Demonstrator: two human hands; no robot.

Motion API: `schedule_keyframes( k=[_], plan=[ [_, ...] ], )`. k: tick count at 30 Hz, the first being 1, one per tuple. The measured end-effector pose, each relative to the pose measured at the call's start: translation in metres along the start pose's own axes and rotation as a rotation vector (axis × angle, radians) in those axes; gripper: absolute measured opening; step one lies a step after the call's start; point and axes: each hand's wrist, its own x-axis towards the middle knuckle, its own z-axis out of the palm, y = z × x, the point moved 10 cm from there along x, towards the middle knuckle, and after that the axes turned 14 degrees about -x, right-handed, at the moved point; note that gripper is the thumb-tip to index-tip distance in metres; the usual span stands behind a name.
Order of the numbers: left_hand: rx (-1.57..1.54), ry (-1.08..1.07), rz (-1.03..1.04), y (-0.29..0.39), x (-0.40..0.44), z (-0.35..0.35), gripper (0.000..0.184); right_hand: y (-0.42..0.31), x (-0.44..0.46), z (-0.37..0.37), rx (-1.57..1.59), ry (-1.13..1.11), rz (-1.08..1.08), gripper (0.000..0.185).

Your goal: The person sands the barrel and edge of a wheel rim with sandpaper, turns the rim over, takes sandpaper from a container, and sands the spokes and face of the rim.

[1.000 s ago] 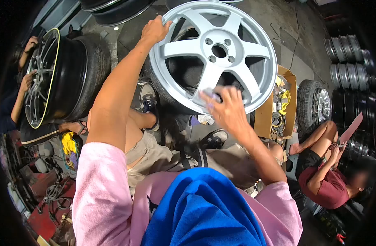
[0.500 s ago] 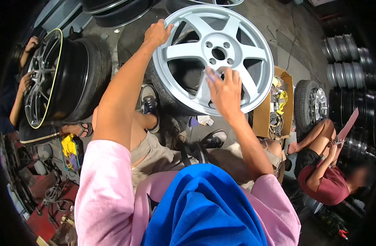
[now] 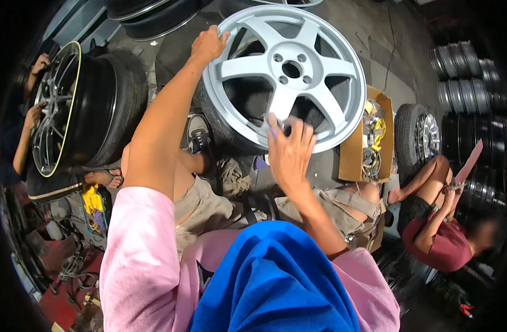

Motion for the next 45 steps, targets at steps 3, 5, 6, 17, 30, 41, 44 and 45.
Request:
schedule_keyframes(
  k=[3,5,6,17,30,41,44,45],
  plan=[
    [-0.01,-0.024,-0.001,0.001,-0.001,0.0,0.053,0.017,0.04,0.015,-0.121,0.036,0.049,0.034],
    [0.008,-0.018,-0.007,0.0,0.0,-0.002,0.053,0.012,0.036,0.01,-0.131,0.034,0.066,0.035],
    [0.024,-0.016,-0.013,0.0,0.002,-0.002,0.053,0.006,0.022,0.008,-0.052,0.016,0.042,0.037],
    [0.051,-0.038,-0.041,-0.004,0.003,0.002,0.055,0.02,0.042,0.012,-0.036,0.053,-0.053,0.034],
    [0.02,-0.034,-0.008,-0.001,0.0,0.002,0.053,0.048,0.082,0.038,0.09,0.02,-0.344,0.034],
    [0.03,-0.025,-0.007,-0.004,0.003,0.002,0.055,0.033,0.078,0.035,0.192,0.039,-0.346,0.023],
    [0.057,-0.04,-0.002,-0.003,0.005,0.001,0.055,0.059,0.069,0.035,0.098,0.086,-0.371,0.025],
    [0.068,-0.049,0.015,-0.003,0.004,0.004,0.055,0.077,0.071,0.033,0.051,0.08,-0.333,0.027]
  ],
)
